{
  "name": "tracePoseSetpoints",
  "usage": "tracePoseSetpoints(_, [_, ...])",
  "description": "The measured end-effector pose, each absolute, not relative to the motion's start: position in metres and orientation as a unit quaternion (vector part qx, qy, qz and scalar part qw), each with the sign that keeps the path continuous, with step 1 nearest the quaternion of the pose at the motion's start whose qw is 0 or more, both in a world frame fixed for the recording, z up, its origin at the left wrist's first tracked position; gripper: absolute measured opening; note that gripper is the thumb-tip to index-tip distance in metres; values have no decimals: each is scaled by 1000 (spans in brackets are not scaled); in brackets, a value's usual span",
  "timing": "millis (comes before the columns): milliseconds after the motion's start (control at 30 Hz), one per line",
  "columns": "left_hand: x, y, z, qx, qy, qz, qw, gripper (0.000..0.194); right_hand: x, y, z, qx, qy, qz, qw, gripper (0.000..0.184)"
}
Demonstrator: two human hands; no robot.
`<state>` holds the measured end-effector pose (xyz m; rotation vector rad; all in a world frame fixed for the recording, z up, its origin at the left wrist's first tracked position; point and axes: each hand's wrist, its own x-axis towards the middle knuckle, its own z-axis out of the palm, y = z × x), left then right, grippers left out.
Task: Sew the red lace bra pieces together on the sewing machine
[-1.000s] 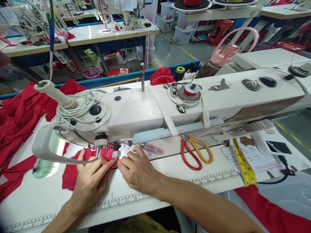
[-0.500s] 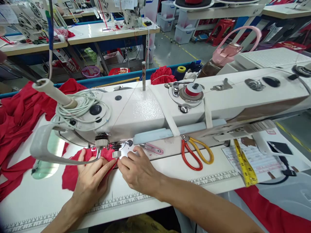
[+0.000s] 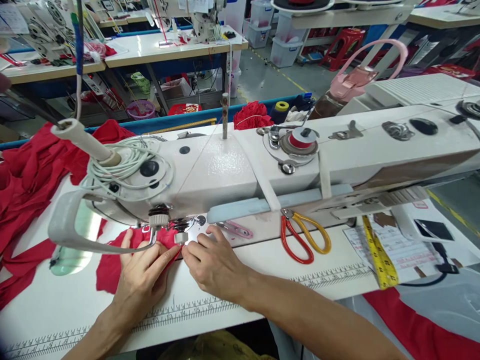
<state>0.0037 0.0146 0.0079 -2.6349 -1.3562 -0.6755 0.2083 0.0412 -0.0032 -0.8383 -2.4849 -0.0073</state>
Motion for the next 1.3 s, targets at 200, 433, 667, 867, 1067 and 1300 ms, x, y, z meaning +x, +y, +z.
tracePoseSetpoints(200, [8, 16, 10, -874, -429, -206, 93, 36, 209, 42, -2, -307, -915, 5, 261, 18])
tracePoseSetpoints(433, [13, 8, 21, -878, -423, -195, 112, 27, 209, 45, -3, -328, -902, 65, 273, 30])
tracePoseSetpoints(667, [-5, 29, 31, -906, -380, -181, 42, 26, 206, 44, 0, -313, -918, 9, 243, 25])
tracePoseSetpoints(867, [-20, 41, 7, -902, -370, -219, 24, 26, 202, 42, -3, -311, -920, -4, 239, 30])
tracePoseSetpoints(1067, [-17, 35, 3, -903, -362, -228, 50, 31, 205, 46, 2, -296, -928, 9, 227, 33])
tracePoseSetpoints(1300, [-9, 29, 3, -889, -392, -221, 80, 31, 210, 54, -1, -280, -930, 28, 237, 36])
